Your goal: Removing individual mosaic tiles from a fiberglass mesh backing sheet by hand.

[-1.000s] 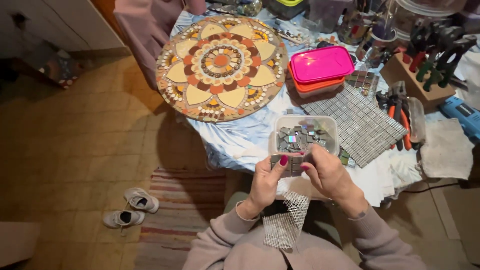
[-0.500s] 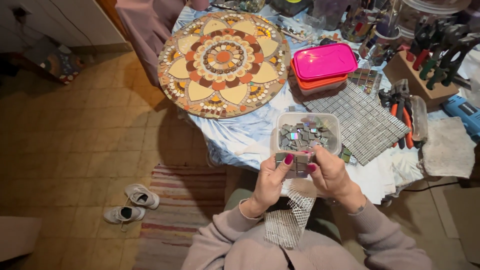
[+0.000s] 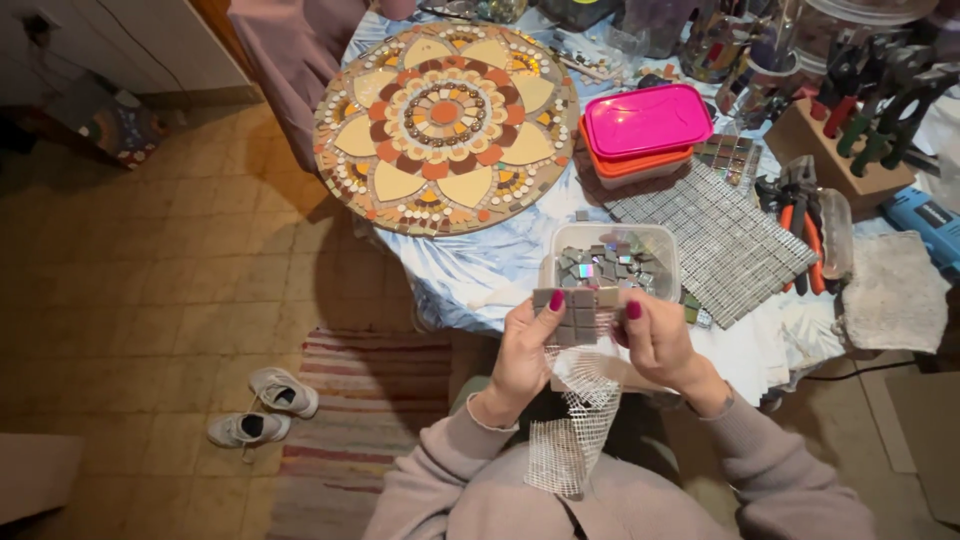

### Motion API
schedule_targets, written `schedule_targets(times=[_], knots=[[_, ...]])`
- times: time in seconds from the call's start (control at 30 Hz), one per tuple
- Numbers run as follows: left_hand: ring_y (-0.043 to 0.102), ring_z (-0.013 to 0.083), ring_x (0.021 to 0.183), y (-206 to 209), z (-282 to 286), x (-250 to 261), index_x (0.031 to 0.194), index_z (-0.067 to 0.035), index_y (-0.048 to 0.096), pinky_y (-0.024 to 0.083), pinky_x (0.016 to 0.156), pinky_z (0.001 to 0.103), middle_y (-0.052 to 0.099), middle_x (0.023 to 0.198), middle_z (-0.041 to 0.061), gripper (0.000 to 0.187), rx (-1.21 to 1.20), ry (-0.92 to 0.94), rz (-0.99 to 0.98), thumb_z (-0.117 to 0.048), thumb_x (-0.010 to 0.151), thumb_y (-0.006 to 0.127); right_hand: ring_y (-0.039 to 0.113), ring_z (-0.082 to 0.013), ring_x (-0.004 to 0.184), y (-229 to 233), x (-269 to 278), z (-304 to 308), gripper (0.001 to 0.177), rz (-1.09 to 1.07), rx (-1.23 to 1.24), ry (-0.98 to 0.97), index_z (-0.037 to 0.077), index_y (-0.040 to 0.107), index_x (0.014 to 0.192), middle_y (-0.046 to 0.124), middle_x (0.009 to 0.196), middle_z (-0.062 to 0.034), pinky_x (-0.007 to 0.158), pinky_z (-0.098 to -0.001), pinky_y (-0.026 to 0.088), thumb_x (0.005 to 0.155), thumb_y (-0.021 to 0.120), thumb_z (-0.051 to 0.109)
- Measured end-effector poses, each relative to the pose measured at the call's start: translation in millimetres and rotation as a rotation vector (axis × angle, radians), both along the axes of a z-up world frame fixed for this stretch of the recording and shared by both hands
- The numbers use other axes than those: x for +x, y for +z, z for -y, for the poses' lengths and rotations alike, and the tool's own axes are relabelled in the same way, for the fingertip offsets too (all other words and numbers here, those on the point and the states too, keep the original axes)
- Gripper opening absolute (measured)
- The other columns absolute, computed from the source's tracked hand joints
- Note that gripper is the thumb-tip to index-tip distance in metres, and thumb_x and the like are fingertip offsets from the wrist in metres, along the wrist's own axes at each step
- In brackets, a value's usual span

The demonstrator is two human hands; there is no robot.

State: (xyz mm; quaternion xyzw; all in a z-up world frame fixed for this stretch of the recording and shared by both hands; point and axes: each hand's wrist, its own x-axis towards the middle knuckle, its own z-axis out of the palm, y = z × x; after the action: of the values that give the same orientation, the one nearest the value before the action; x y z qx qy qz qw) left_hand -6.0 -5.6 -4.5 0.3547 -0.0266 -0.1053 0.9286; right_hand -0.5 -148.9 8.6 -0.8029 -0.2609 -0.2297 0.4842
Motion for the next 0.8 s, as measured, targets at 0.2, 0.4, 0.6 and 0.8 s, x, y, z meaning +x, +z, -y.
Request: schedule_targets(times=[0.2,0.4,0.6,0.8], knots=[[0.061,0.015,0.069,-4.7,-2.9,2.1,0.091,0.0,0.061,0.052,0.065,0.034,0.063,0.075,0.014,0.022,0.134,0.121,-0.004,-0.019,0.085,0.051,0.049,-0.0209,0.04,-12.2,5.2,1.3,0.031,-0.011,-0.075,-0.096,0.014,0.049,0.063,0.05,0.047,0.0,0.042,-0.0246,0.043,0.088,0.033,0.019],[0.06,0.0151,0.068,-1.6,-7.2,0.3,0.089,0.0,0.061,0.052,0.064,0.034,0.063,0.074,0.014,0.02,0.19,0.202,0.026,-0.017,0.084,0.052,0.052,-0.0256,0.044,13.1,0.5,-2.9,0.028,-0.054,-0.206,-0.117,0.012,0.049,0.064,0.05,0.049,-0.0042,0.044,-0.0269,0.044,0.088,0.036,0.018],[0.052,0.0104,0.074,29.5,-1.5,-18.3,0.088,-0.001,0.064,0.048,0.07,0.033,0.065,0.076,0.013,0.02,0.606,0.36,0.307,-0.017,0.083,0.052,0.051,-0.0282,0.045,19.1,-4.0,-6.5,0.027,-0.182,-0.228,-0.158,0.01,0.046,0.065,0.048,0.049,-0.009,0.044,-0.0299,0.043,0.088,0.038,0.018],[0.066,0.0201,0.061,41.1,-5.7,-34.6,0.078,0.001,0.065,0.052,0.057,0.026,0.067,0.067,0.012,0.022,0.608,0.507,0.645,-0.015,0.081,0.05,0.047,-0.0274,0.042,13.9,6.5,9.6,0.036,-0.253,-0.092,-0.372,0.003,0.046,0.062,0.048,0.046,-0.0145,0.047,-0.0326,0.041,0.094,0.035,0.015]])
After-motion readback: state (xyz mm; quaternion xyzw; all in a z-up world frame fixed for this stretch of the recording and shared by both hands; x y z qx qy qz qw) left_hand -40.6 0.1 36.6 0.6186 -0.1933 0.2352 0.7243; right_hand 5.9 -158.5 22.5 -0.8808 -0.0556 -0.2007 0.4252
